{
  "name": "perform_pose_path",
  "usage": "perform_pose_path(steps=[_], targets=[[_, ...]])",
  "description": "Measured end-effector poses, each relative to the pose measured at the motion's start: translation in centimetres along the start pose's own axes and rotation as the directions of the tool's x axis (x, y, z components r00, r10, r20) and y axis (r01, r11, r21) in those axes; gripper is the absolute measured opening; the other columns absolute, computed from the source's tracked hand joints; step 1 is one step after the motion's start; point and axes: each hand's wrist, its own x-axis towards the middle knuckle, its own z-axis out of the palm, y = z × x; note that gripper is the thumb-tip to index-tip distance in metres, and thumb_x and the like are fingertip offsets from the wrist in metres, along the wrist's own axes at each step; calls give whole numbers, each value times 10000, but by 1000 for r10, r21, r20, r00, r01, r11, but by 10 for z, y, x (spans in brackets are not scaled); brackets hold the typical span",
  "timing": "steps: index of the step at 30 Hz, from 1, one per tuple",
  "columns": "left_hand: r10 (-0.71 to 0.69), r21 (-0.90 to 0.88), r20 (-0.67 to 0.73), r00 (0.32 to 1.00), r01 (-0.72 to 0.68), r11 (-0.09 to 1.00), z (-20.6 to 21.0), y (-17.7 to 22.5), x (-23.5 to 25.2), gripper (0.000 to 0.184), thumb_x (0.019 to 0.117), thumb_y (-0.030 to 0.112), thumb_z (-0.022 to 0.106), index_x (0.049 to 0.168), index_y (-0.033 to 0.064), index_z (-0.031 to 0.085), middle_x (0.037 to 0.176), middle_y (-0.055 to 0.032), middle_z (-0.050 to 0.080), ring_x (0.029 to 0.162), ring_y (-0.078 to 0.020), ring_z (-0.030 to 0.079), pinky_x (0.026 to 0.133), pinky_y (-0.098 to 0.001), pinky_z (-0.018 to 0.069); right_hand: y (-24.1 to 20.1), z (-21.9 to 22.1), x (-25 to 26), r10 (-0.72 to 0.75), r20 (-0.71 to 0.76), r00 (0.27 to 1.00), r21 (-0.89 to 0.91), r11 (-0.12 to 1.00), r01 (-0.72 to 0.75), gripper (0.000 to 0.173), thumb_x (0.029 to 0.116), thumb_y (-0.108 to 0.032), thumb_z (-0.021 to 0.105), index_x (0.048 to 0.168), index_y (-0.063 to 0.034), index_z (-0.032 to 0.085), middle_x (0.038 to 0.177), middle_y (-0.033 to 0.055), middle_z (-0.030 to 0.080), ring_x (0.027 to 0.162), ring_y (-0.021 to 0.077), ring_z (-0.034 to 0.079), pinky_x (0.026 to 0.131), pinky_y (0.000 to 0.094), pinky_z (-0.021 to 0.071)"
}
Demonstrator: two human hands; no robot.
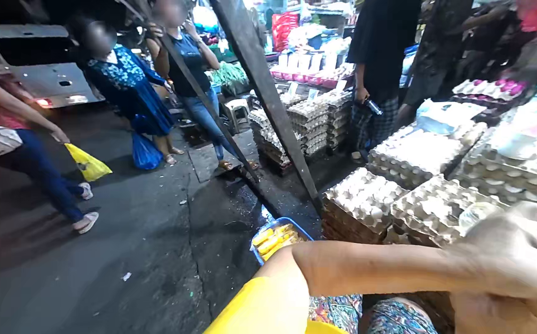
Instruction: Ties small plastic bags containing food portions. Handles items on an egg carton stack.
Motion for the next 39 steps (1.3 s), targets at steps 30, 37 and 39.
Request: perform_pose_path(steps=[30,37,39], targets=[[-443,142,-141,885,461,876,-125,-150,-221,174,942,157,711,962,3,789,1167,-146,635,1116,-143,594,982,-272,503,92,-67,-72,838,-231,495,-704,208,-680,232,1017,-100,420,943,-82,639,682,-99,523,547,-17,434,521,171,376],[-352,217,-25,936,349,912,-146,-158,-222,163,953,174,715,969,37,801,1135,-126,668,1118,-159,601,1010,-304,492,100,-71,-51,894,-205,399,-837,52,-545,263,1059,-214,461,911,-104,649,720,-82,547,595,3,466,567,204,396],[-318,265,43,947,297,918,-151,-158,-218,155,955,176,711,972,56,808,1128,-117,678,1132,-193,600,1060,-387,452,97,-69,-44,900,-186,394,-904,1,-428,289,1068,-241,468,937,-76,666,741,-49,554,650,42,492,633,262,420]])
